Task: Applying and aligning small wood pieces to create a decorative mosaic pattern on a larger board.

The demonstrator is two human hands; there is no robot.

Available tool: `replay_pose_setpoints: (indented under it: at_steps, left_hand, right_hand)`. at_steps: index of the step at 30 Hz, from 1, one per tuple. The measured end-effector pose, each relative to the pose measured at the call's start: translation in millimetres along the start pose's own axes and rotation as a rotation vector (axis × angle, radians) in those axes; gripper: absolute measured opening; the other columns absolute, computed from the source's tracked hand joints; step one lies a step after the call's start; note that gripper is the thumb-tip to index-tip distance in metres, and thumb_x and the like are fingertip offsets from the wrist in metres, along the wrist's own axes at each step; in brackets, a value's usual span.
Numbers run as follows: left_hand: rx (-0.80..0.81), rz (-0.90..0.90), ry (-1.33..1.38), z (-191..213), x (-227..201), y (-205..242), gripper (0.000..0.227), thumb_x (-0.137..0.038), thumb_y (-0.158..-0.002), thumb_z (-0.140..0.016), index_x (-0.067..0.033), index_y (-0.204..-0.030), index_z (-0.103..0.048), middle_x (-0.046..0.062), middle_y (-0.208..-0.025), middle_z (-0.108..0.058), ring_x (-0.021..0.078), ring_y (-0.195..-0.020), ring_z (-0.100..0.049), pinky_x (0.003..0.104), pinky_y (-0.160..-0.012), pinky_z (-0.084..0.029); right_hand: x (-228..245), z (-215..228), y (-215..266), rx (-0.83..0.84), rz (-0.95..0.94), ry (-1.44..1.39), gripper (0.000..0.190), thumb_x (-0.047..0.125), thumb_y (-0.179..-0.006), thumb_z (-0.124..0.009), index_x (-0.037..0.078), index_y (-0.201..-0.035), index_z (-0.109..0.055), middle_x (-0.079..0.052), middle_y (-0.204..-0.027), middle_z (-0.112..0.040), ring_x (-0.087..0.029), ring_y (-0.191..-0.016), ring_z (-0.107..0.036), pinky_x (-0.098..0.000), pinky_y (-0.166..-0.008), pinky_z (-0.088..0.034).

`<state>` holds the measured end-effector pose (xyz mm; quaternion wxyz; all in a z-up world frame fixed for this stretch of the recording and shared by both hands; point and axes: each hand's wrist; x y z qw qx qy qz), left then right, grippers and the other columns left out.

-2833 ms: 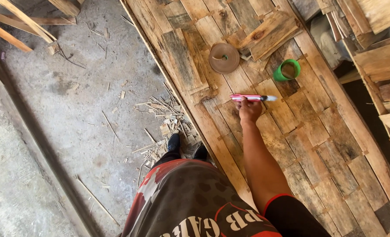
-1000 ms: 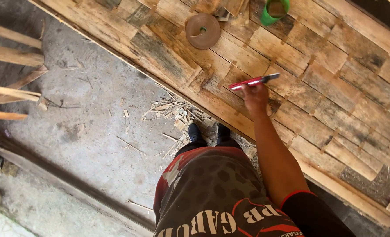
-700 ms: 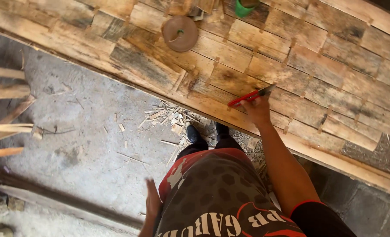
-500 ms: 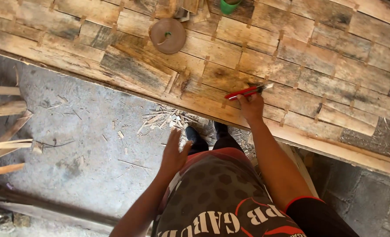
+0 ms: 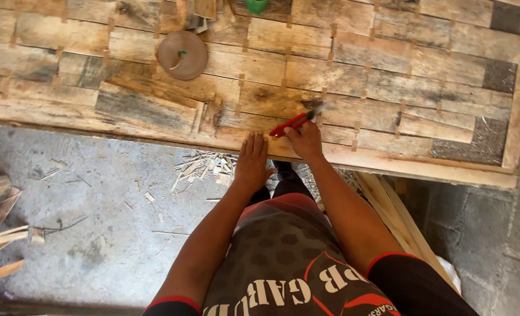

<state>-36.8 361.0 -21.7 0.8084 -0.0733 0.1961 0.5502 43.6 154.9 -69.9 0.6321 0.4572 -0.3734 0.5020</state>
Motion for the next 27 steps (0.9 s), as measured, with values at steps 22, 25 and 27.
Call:
replay_pose_setpoints:
  at_steps: [22, 25, 27]
  left_hand:
    - [-0.018, 0.02, 0.022, -3, 5, 0, 0.096, -0.059, -0.086, -0.07, 0.0025, -0.153, -0.037, 0.024, -0.164, -0.026, 0.0426, -0.153, -0.022, 0.05, -0.123, -0.022]
    - [-0.052, 0.028, 0.04, -1, 6, -4, 0.091, -0.059, -0.089, -0.067, 0.0027, -0.151, -0.041, 0.024, -0.163, -0.029, 0.0429, -0.152, -0.025, 0.05, -0.123, -0.024]
    - [-0.041, 0.045, 0.043, 3, 2, -6, 0.089, -0.059, -0.09, -0.067, 0.0029, -0.149, -0.043, 0.024, -0.162, -0.03, 0.0426, -0.151, -0.027, 0.05, -0.123, -0.024]
  right_hand:
    - [14, 18, 7, -0.013, 0.133, 0.315, 0.021, 0.02, -0.089, -0.079, 0.002, -0.097, -0.071, -0.01, -0.079, -0.074, -0.022, -0.07, -0.071, -0.0368, -0.065, -0.055]
    - [12, 30, -26, -0.157, 0.303, 0.335, 0.02, 0.02, -0.092, -0.078, 0.003, -0.101, -0.072, -0.011, -0.085, -0.074, -0.024, -0.076, -0.071, -0.0381, -0.069, -0.056]
    - [14, 33, -44, -0.212, 0.343, 0.284, 0.019, 0.017, -0.093, -0.078, 0.003, -0.104, -0.072, -0.012, -0.09, -0.074, -0.024, -0.079, -0.071, -0.0376, -0.071, -0.056]
Point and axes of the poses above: each hand's wrist, its own y-axis away from the middle knuckle, its own z-axis out of the back of the hand, x = y × z
